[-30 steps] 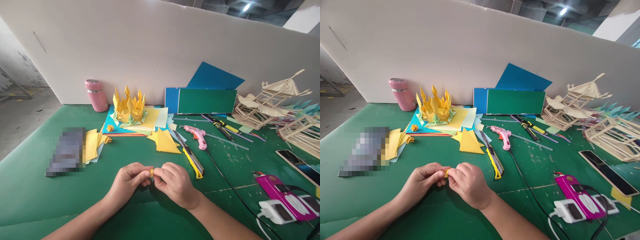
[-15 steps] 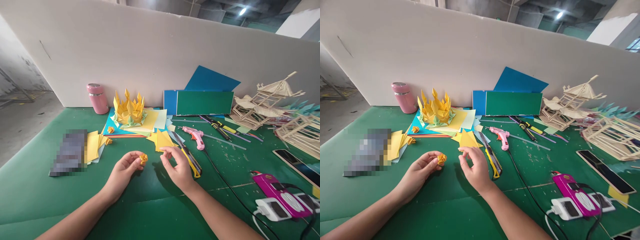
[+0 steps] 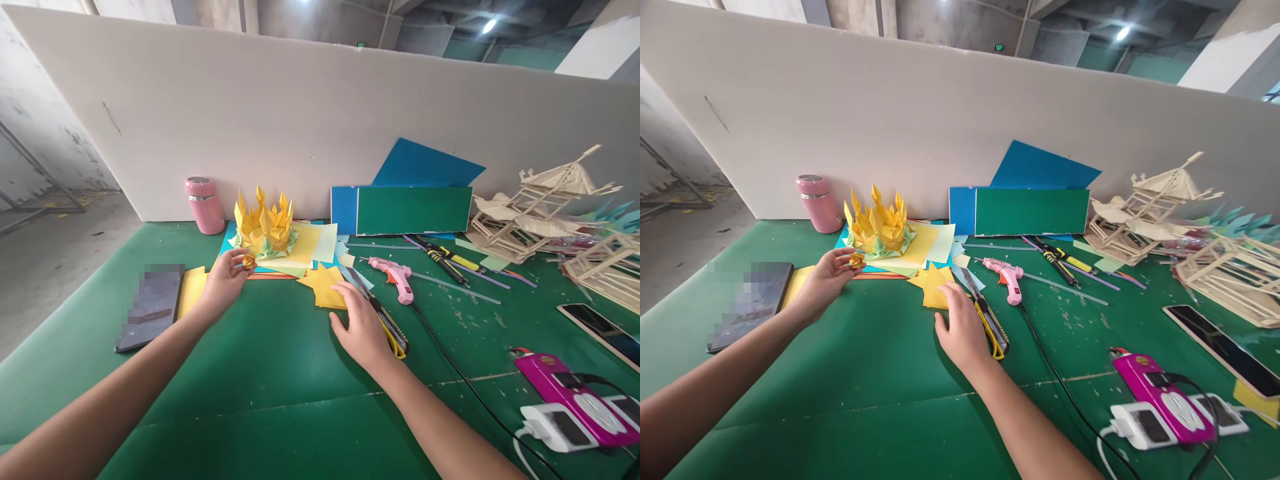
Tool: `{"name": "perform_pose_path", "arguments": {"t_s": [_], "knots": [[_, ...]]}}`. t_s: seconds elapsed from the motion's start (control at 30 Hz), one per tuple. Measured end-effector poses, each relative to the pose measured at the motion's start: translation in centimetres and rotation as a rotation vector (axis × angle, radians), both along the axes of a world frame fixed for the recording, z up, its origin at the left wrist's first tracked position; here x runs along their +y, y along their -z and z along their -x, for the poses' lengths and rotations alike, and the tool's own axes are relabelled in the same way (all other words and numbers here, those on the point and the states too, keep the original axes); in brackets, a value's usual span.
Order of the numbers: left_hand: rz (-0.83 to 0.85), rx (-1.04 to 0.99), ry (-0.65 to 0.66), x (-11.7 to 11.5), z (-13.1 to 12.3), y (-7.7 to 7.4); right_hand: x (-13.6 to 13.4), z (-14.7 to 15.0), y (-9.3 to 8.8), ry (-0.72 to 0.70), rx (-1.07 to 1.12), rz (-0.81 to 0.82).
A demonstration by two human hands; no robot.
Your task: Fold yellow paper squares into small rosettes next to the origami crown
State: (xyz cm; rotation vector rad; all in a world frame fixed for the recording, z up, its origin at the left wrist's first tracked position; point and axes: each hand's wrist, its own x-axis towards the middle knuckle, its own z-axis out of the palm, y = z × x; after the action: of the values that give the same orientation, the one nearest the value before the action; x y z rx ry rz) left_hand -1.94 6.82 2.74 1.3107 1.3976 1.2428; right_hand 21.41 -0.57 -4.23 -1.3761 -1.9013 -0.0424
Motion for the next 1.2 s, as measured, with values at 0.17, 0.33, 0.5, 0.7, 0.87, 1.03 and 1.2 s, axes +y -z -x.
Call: {"name": "perform_pose_path", "arguments": {"t_s": [0.17,0.33,0.5,0.7,0.87,1.03,1.2], "knots": [[-0.023,0.18,0.018,1.9,-0.1,0.3,0.0,-0.1,-0.1,-0.004,0.011,0.002],[-0.075,0.403,0.035,2.6,0.3,0.8,0.1,-0.1,0.0,0.007,0.002,0.001],[-0.169,0.58,0.067,2.6,0.8,1.0,0.3,-0.3,0.4,-0.004,0.006,-0.006],[-0.238,0.667,0.078,2.9,1.3,1.1,0.3,-0.4,0.3,-0.017,0.014,0.015],[-0.307,0.634,-0.006,1.3,0.9,0.2,0.1,-0.2,-0.7,-0.022,0.073,-0.018],[-0.036,0.06,0.111,-5.0,-2.2,0.7,-0.8,0.4,-1.9,-0.019,0.245,-0.088],[0.238,-0.318,0.153,-9.9,-4.9,2.4,-1.9,1.5,-2.3,-0.085,0.331,-0.074]]}}
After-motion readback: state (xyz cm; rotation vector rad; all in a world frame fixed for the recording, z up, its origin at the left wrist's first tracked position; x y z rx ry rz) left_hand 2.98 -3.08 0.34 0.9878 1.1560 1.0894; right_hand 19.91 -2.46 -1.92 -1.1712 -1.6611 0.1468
